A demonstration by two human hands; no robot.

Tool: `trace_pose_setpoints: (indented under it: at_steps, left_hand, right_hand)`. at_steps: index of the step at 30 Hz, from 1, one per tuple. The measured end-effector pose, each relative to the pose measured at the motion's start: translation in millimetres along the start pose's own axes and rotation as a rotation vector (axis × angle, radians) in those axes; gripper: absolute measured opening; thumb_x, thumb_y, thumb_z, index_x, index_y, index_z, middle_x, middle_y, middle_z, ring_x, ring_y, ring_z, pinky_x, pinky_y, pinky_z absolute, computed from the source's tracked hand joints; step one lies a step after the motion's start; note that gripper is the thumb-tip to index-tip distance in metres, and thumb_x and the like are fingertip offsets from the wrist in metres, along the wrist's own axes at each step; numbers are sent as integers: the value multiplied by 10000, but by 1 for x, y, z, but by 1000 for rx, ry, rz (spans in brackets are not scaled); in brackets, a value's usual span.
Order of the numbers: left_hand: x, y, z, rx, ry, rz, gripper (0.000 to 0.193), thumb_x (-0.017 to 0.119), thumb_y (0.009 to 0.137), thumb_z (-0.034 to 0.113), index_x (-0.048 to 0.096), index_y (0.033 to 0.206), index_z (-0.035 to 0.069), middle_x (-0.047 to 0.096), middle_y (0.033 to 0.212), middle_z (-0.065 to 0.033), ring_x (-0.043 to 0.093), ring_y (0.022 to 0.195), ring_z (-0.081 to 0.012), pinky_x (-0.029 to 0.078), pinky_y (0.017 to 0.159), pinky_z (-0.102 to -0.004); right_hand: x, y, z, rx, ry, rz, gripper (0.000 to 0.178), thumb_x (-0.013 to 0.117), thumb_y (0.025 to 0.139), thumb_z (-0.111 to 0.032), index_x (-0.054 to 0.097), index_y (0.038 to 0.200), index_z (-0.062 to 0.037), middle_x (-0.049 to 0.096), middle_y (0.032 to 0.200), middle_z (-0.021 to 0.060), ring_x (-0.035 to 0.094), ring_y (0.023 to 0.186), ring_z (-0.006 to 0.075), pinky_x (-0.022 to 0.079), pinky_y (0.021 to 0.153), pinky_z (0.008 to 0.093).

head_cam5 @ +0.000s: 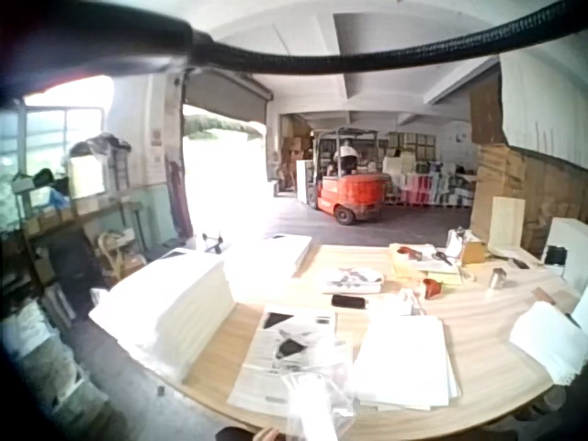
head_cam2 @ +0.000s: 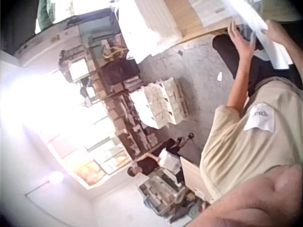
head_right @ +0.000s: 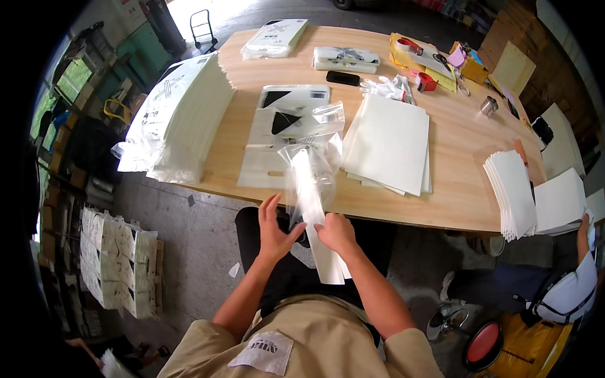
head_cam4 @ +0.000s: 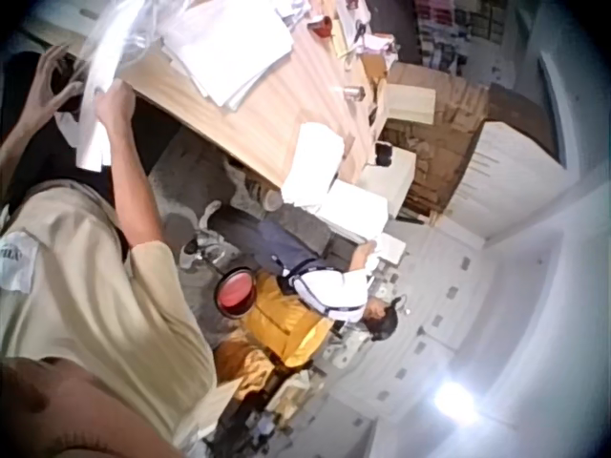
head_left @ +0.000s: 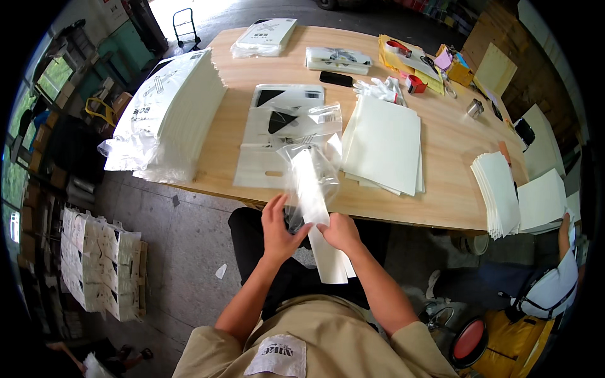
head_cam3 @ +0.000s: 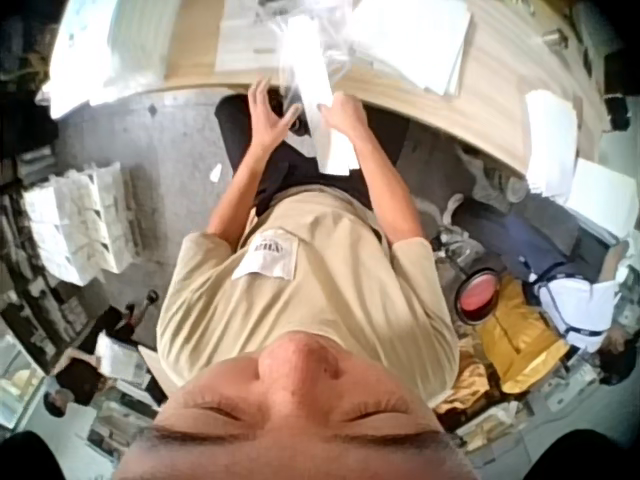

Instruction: The person repeatedly picks up stacks of white paper, places them into clear plastic bags, and seals the bags. The packaged items are then set aside on the table.

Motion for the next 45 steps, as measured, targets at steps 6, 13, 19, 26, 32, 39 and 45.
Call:
trace_pose_setpoints:
  at_steps: [6,13,19,26,32,39,45]
  left_hand:
    - [24,72,48,218,379,-86,627,744,780,201,519,1358,109,527,1260,-126,521,1153,-325,416,968,-446]
    - [21,53,61,377,167,-128,305,609,736,2,641,1036,48,577,929,-98,619,885,-300,521,766,-390]
    - [8,5,82,529,109,-278,367,723,728,11,656,1088,41,608,1015,-117,628,960,-285,530,819,-380]
    - [-9,-9,-45,-155,-317,-91,1214,957,586,195,235,1555,72,315,1521,-207,271,1448,-347,373,1123,-452]
    - [5,8,-48,-393,-1041,-380,854,825,815,111,341,1512,12,534,1394,-134,557,1223,-216,466,1027,-336]
    - [-14,21,-11,-116,-225,-59,46,660,913,13,678,949,-10,689,847,-89,673,761,-203,537,669,-311]
    - [-42,-30,-9,-98,-377,87,41,622,927,16,628,887,8,628,812,-100,623,737,-225,496,702,-287]
  right_hand:
    - [-6,-7,-22,-21,-98,-85,336,694,844,-292,677,950,26,698,920,244,672,882,439,544,801,495]
    - [1,-6,-14,-22,-118,-50,297,672,851,-297,700,871,-2,700,841,227,688,812,425,558,760,491]
    - [11,0,6,-231,340,62,297,703,811,-306,702,907,-25,711,836,192,694,799,397,546,690,441]
    - [-1,-4,-10,-275,882,214,528,748,864,-220,559,1289,29,687,1139,163,674,1001,285,518,873,380]
    - [-25,-1,-11,-85,984,-37,312,719,895,-174,670,1142,10,696,1006,88,654,897,183,528,809,341]
    - [-40,-5,-13,108,1484,-13,354,739,874,-125,636,1173,34,690,1052,96,675,918,188,550,827,330]
    - [-47,-7,-29,210,1347,75,315,752,856,-140,675,1095,50,701,989,104,673,843,179,560,731,348]
Point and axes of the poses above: each hand's wrist, its own y-axis towards the middle knuckle, its own x-axis out of the palm, z = x × y, the point moved 3 cm from there along y, towards the middle knuckle
